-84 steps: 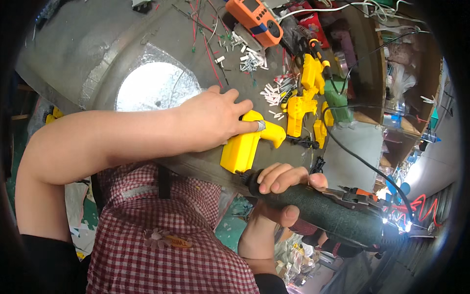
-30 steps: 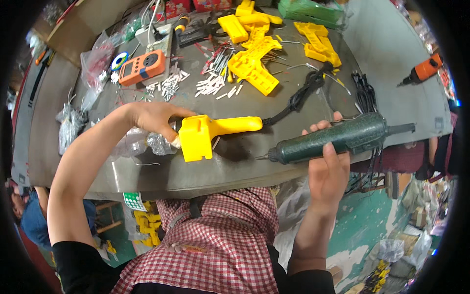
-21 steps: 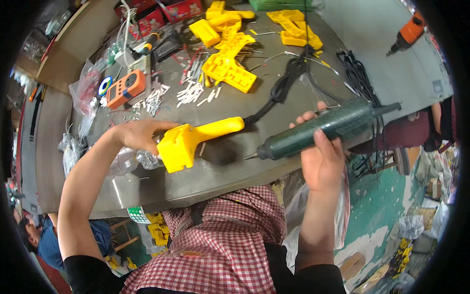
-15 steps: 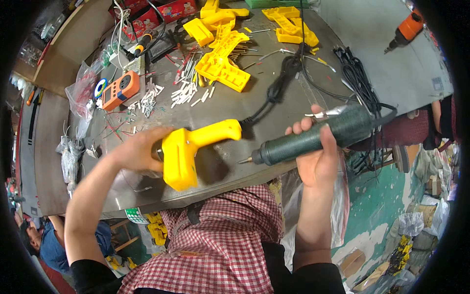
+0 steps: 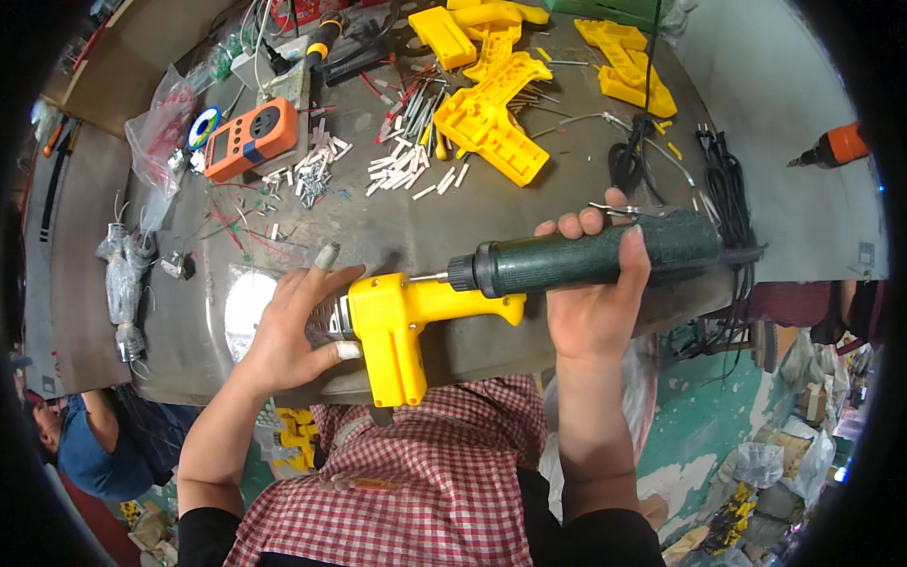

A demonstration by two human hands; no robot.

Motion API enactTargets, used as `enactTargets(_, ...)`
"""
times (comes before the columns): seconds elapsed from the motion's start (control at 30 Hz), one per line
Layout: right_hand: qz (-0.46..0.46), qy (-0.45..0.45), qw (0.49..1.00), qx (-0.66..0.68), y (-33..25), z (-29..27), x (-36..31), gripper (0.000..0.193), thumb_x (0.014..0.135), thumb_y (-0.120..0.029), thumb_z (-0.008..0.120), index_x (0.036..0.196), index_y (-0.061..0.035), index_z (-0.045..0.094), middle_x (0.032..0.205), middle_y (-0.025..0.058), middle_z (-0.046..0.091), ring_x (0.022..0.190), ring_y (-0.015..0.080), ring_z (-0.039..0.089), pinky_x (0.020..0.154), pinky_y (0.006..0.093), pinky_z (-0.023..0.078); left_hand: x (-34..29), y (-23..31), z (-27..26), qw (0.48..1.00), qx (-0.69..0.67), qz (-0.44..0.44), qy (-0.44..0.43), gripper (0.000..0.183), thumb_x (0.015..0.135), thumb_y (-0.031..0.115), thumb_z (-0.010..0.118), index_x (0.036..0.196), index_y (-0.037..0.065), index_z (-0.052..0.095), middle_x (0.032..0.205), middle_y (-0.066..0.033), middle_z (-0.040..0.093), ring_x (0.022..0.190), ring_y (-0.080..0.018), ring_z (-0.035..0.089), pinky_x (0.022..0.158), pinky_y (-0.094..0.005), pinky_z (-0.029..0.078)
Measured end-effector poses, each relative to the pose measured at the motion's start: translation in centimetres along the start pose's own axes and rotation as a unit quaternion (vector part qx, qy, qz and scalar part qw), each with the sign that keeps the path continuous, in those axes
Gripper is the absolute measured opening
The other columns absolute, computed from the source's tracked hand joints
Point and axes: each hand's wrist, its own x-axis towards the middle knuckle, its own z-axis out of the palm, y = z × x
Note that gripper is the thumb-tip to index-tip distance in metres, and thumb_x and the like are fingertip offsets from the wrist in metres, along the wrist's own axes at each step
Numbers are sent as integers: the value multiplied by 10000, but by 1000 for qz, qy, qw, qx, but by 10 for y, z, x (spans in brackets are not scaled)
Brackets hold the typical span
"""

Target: Assembling a yellow handheld electronic device, involving wiring and using an electric screwdriver.

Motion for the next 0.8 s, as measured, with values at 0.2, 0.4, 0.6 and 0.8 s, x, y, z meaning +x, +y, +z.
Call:
enactTargets(0.2,112,29,993,7,4,4,-4,409,912,-309,558,1239,-74,489,913,31,544,876,179,530,924,434,421,1,-3,3,999,-41,-12,8,965,640,217,780,1422,4,257,1253,-68,584,1000,-325,548,979,-447,376)
enactTargets(0.4,41,45,998,4,-9,-6,9,372,932,-296,518,1232,-79,492,914,31,538,897,173,530,938,411,408,1,-6,7,999,-43,3,27,947,644,221,765,1412,-9,261,1234,-64,597,993,-328,539,973,-449,370)
enactTargets(0.6,51,40,998,19,0,-6,11,353,924,-279,536,1211,-79,491,915,27,534,899,167,527,937,400,407,1,-4,6,999,-38,9,36,919,644,212,760,1399,-17,290,1221,-83,599,975,-332,525,946,-447,378)
enactTargets(0.8,57,41,996,56,12,-11,19,323,902,-274,555,1161,-91,496,890,8,520,871,147,520,930,380,410,0,-7,6,997,-54,16,48,924,619,150,762,1396,-37,299,1205,-118,593,935,-334,517,908,-444,397)
